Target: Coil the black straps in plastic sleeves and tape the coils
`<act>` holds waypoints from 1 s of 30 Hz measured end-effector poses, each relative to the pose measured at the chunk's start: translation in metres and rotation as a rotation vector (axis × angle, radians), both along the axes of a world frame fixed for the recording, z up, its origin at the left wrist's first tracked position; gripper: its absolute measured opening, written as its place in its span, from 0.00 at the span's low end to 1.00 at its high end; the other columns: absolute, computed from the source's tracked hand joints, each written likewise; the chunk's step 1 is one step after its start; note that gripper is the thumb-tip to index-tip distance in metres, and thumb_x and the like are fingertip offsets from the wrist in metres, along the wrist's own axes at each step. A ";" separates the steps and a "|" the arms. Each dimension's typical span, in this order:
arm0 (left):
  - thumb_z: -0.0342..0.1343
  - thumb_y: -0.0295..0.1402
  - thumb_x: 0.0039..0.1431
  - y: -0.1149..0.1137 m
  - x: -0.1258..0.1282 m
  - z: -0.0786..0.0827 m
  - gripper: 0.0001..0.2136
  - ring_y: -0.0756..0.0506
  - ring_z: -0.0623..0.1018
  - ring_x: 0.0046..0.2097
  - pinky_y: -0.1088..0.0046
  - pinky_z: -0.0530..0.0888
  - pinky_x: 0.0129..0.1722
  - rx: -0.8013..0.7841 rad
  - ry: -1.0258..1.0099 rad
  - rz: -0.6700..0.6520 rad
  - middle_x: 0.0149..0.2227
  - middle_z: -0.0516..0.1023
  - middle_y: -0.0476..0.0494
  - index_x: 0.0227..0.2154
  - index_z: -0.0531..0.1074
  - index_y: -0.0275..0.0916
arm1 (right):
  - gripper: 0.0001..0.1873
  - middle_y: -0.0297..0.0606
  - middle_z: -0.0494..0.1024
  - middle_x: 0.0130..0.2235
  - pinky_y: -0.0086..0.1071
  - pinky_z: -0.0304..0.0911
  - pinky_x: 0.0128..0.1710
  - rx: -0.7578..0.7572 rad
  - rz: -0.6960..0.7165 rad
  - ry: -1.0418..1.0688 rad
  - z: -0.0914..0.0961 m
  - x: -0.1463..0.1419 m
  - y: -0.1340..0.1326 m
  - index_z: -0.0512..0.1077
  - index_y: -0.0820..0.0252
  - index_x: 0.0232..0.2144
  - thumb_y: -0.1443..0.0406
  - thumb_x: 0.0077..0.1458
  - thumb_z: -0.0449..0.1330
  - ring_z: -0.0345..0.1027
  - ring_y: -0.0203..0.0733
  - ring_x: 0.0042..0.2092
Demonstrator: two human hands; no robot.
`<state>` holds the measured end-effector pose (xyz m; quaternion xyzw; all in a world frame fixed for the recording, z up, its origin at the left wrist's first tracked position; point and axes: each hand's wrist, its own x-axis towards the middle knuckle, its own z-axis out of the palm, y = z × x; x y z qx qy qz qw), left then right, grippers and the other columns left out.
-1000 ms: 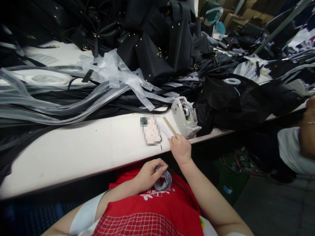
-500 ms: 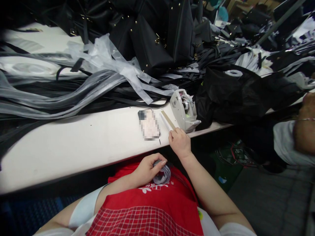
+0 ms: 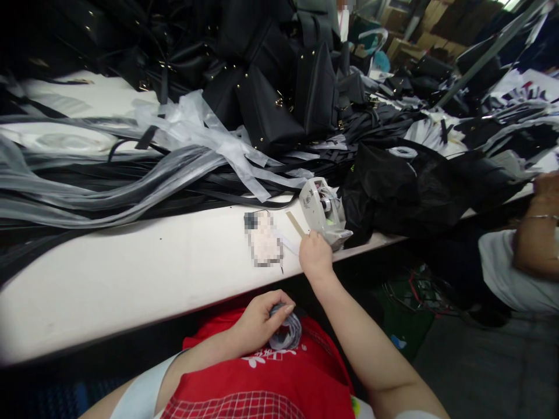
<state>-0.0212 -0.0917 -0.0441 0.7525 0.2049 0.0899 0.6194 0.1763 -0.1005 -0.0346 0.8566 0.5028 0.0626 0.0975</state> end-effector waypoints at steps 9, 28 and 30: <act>0.47 0.38 0.65 0.002 -0.003 0.002 0.12 0.47 0.76 0.38 0.73 0.71 0.40 0.014 -0.017 -0.003 0.35 0.78 0.45 0.35 0.74 0.38 | 0.12 0.51 0.75 0.39 0.33 0.57 0.29 0.015 -0.043 -0.027 0.008 0.005 0.011 0.71 0.67 0.37 0.74 0.62 0.47 0.73 0.46 0.36; 0.45 0.48 0.65 0.008 0.016 -0.014 0.23 0.48 0.77 0.34 0.72 0.73 0.39 -0.399 0.061 -0.120 0.34 0.80 0.43 0.42 0.76 0.34 | 0.09 0.29 0.70 0.19 0.31 0.45 0.22 -0.378 0.185 0.795 0.120 -0.015 -0.122 0.69 0.55 0.19 0.67 0.49 0.57 0.57 0.33 0.20; 0.44 0.46 0.66 0.008 0.018 -0.012 0.22 0.47 0.77 0.36 0.71 0.73 0.41 -0.351 0.076 -0.142 0.36 0.80 0.42 0.43 0.76 0.34 | 0.08 0.30 0.71 0.19 0.31 0.45 0.22 -0.385 0.173 0.769 0.117 -0.019 -0.118 0.69 0.55 0.18 0.67 0.47 0.57 0.58 0.34 0.21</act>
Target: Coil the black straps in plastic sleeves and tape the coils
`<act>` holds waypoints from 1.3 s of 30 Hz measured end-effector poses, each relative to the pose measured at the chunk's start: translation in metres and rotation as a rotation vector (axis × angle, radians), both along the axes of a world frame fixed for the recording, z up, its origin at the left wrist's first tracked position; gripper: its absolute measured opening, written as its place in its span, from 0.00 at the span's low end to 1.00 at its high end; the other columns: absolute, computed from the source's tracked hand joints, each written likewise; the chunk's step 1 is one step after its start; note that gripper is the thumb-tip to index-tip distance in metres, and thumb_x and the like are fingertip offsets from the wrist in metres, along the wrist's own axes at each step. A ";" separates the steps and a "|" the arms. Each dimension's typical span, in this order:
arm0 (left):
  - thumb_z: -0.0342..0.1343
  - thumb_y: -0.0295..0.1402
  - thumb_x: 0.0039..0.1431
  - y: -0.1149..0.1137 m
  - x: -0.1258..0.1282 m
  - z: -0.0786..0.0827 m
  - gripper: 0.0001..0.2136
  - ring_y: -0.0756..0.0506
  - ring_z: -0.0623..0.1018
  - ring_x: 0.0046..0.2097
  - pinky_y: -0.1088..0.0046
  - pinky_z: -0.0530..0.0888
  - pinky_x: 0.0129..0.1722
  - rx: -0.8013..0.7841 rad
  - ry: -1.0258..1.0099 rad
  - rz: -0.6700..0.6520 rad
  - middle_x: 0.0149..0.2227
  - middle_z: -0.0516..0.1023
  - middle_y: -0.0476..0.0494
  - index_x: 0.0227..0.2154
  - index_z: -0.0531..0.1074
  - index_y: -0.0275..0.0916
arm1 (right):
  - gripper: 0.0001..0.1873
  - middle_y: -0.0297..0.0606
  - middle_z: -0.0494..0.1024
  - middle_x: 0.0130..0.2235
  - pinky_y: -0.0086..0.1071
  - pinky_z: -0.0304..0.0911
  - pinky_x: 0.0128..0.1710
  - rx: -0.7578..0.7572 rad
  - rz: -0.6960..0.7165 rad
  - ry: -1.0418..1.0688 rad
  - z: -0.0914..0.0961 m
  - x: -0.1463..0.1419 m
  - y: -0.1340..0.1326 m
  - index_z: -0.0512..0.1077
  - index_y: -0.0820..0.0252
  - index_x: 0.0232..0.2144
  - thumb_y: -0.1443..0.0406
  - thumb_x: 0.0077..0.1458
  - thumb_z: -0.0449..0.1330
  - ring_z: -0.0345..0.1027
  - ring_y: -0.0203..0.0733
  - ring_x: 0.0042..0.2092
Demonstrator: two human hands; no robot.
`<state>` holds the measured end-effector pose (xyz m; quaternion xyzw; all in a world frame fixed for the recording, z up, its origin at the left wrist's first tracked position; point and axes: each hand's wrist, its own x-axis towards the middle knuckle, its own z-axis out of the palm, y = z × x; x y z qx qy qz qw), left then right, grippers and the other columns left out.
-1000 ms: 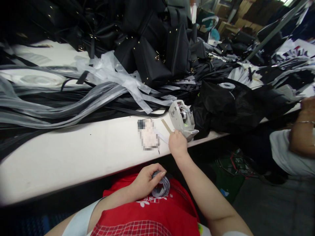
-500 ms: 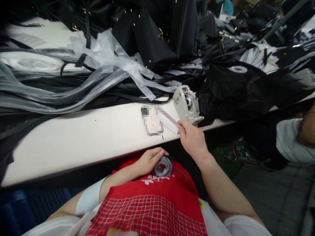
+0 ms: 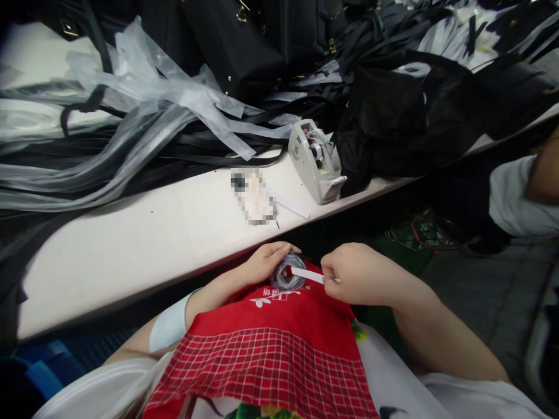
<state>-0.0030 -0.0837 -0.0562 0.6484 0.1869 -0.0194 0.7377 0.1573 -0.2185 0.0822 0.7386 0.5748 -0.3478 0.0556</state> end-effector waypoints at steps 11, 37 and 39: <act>0.44 0.39 0.66 -0.004 0.002 0.011 0.18 0.46 0.77 0.37 0.72 0.73 0.40 0.154 -0.008 0.000 0.36 0.80 0.44 0.40 0.77 0.35 | 0.09 0.37 0.76 0.23 0.33 0.44 0.25 0.144 0.119 -0.140 -0.037 -0.023 0.026 0.74 0.57 0.21 0.63 0.51 0.59 0.66 0.40 0.25; 0.56 0.35 0.59 -0.011 -0.014 0.014 0.07 0.47 0.72 0.40 0.71 0.69 0.44 0.357 -0.136 0.223 0.36 0.72 0.45 0.28 0.71 0.38 | 0.19 0.32 0.74 0.25 0.31 0.61 0.32 0.435 -0.892 0.799 -0.124 -0.033 0.018 0.74 0.62 0.23 0.51 0.47 0.65 0.65 0.37 0.29; 0.54 0.36 0.59 -0.013 -0.013 0.010 0.08 0.49 0.72 0.35 0.72 0.69 0.39 0.292 -0.063 0.221 0.32 0.72 0.48 0.27 0.69 0.38 | 0.18 0.33 0.74 0.24 0.30 0.59 0.30 0.473 -0.857 0.744 -0.121 -0.034 0.019 0.74 0.62 0.22 0.52 0.48 0.65 0.64 0.37 0.28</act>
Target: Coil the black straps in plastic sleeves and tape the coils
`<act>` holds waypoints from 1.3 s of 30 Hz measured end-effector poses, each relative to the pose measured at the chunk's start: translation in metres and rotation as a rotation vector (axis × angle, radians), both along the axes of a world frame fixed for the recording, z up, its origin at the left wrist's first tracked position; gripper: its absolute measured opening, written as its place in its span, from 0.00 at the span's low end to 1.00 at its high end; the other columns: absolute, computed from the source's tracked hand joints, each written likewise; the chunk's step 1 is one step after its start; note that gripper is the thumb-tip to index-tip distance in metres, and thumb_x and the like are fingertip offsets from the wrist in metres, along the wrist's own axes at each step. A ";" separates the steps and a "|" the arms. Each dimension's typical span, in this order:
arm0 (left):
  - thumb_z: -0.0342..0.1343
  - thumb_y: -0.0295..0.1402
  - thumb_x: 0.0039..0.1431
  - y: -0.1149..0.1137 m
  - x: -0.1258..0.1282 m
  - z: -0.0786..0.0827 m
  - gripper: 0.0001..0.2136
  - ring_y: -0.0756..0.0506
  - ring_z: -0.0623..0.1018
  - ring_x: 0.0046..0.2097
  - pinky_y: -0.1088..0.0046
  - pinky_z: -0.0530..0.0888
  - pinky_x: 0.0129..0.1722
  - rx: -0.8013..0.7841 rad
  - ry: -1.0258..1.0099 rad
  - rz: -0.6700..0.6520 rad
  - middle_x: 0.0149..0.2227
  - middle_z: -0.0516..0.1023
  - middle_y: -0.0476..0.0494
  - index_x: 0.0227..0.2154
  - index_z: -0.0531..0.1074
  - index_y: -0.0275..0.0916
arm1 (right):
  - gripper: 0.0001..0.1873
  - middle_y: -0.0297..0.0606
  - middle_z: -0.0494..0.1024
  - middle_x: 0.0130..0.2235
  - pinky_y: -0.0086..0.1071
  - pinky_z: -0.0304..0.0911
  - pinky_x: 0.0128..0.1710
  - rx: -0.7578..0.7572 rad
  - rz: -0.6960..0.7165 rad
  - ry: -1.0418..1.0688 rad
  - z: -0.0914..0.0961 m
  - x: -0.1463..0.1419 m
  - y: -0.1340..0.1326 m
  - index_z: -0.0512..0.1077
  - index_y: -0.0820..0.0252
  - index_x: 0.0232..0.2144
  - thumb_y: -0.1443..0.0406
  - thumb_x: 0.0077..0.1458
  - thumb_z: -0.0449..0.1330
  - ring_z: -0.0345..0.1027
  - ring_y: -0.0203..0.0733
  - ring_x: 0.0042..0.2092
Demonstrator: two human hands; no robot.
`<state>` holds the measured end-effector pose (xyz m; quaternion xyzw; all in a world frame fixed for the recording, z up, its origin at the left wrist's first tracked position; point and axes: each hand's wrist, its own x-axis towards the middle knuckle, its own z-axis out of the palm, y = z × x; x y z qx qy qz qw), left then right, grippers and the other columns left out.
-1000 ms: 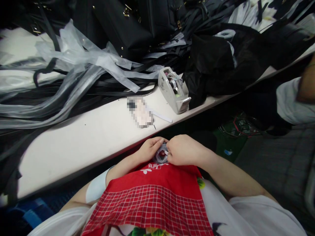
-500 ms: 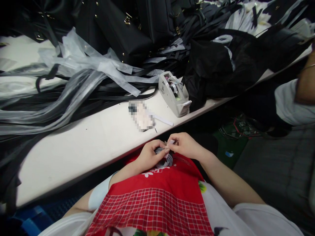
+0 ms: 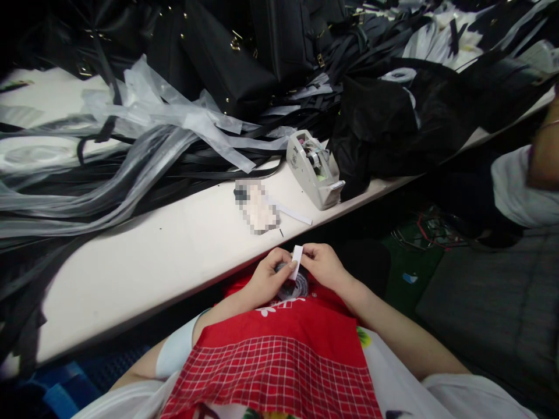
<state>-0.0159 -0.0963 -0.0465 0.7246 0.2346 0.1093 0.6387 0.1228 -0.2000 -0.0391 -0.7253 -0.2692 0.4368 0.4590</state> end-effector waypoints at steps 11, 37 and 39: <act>0.54 0.36 0.58 -0.010 0.003 0.009 0.08 0.49 0.71 0.31 0.74 0.67 0.34 0.071 0.021 -0.003 0.28 0.73 0.49 0.25 0.68 0.38 | 0.15 0.36 0.77 0.27 0.32 0.63 0.34 0.071 0.147 0.213 0.016 0.019 -0.016 0.77 0.61 0.26 0.55 0.51 0.63 0.68 0.40 0.31; 0.67 0.31 0.39 0.022 0.008 0.009 0.16 0.49 0.75 0.28 0.74 0.70 0.33 -0.922 0.075 -0.163 0.27 0.78 0.44 0.34 0.77 0.32 | 0.21 0.46 0.75 0.51 0.42 0.69 0.51 0.195 0.608 -1.000 0.040 0.001 -0.033 0.68 0.59 0.56 0.71 0.62 0.51 0.69 0.47 0.50; 0.67 0.33 0.41 0.022 0.011 0.008 0.15 0.48 0.76 0.30 0.73 0.71 0.33 -1.021 0.041 -0.090 0.29 0.79 0.41 0.32 0.78 0.30 | 0.22 0.46 0.74 0.52 0.43 0.68 0.53 0.204 0.592 -1.040 0.040 -0.001 -0.032 0.68 0.59 0.56 0.72 0.61 0.50 0.68 0.47 0.52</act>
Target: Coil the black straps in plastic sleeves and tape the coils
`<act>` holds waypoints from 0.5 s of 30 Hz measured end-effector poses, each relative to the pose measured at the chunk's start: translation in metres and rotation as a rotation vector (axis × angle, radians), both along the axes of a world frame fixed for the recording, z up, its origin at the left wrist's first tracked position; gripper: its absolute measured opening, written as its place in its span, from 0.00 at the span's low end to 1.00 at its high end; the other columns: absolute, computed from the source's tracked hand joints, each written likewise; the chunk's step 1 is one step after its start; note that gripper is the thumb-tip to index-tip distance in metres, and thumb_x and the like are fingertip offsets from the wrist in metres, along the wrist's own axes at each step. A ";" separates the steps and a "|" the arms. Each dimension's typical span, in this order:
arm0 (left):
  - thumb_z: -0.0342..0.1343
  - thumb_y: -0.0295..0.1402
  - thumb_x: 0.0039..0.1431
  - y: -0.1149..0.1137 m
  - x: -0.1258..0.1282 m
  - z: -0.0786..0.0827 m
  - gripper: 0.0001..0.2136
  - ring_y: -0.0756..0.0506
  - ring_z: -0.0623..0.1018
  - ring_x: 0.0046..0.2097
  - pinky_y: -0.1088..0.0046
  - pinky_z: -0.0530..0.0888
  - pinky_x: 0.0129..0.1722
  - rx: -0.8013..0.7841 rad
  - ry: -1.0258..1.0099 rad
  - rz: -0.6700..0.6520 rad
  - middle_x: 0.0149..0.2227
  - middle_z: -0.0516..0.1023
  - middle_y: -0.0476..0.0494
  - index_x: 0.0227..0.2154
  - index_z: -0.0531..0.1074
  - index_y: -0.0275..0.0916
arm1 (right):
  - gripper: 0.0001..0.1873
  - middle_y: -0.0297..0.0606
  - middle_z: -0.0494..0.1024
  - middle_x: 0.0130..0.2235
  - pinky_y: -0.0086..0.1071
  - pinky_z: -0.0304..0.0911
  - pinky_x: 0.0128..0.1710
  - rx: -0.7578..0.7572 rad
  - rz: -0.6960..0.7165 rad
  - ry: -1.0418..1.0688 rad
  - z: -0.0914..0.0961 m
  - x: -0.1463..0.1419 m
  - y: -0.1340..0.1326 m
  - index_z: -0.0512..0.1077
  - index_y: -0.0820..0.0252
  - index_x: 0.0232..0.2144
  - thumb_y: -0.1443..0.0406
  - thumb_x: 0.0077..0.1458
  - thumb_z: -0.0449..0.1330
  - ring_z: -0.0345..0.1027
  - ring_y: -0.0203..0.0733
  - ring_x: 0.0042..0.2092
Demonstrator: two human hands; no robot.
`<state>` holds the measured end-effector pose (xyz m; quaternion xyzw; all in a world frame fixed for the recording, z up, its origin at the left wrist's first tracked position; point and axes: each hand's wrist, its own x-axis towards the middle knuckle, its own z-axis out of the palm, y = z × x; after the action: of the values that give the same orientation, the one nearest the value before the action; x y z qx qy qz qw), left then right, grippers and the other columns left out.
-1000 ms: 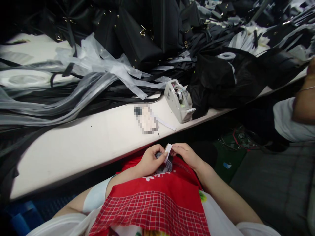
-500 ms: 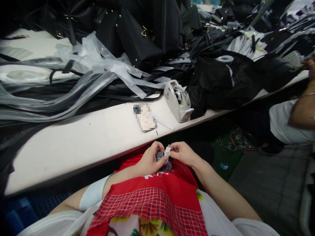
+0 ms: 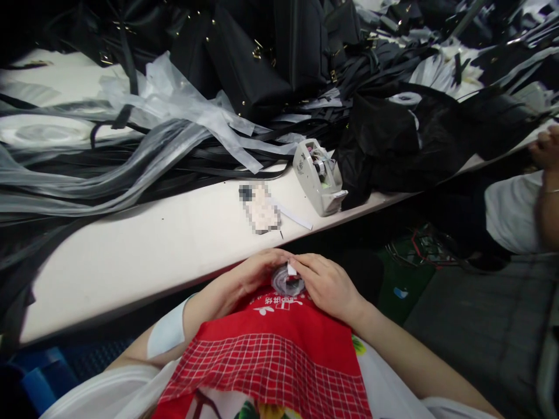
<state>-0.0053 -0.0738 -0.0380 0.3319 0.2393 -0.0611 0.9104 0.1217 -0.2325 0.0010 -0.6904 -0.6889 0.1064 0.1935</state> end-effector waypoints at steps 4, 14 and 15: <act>0.69 0.38 0.43 -0.001 0.003 0.000 0.18 0.50 0.76 0.29 0.74 0.70 0.32 -0.018 0.014 0.002 0.30 0.80 0.41 0.34 0.77 0.30 | 0.20 0.47 0.74 0.51 0.44 0.67 0.54 0.055 -0.052 0.079 -0.002 0.000 0.003 0.69 0.60 0.54 0.72 0.61 0.50 0.68 0.47 0.52; 0.73 0.38 0.36 0.000 0.002 0.001 0.22 0.51 0.76 0.27 0.75 0.70 0.31 0.023 0.104 0.037 0.28 0.79 0.44 0.35 0.77 0.31 | 0.19 0.46 0.74 0.50 0.47 0.66 0.53 0.107 -0.210 0.311 0.004 0.021 0.013 0.69 0.57 0.52 0.65 0.57 0.58 0.68 0.50 0.52; 0.73 0.38 0.36 0.000 0.002 0.000 0.23 0.51 0.76 0.27 0.76 0.70 0.30 0.035 0.118 0.049 0.28 0.79 0.44 0.35 0.76 0.32 | 0.18 0.46 0.75 0.50 0.46 0.67 0.51 0.144 -0.266 0.284 0.007 0.031 0.015 0.70 0.56 0.51 0.64 0.57 0.58 0.69 0.50 0.51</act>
<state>-0.0034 -0.0742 -0.0376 0.3377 0.3014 -0.0541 0.8900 0.1530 -0.2170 0.0076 -0.7378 -0.5631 0.1267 0.3500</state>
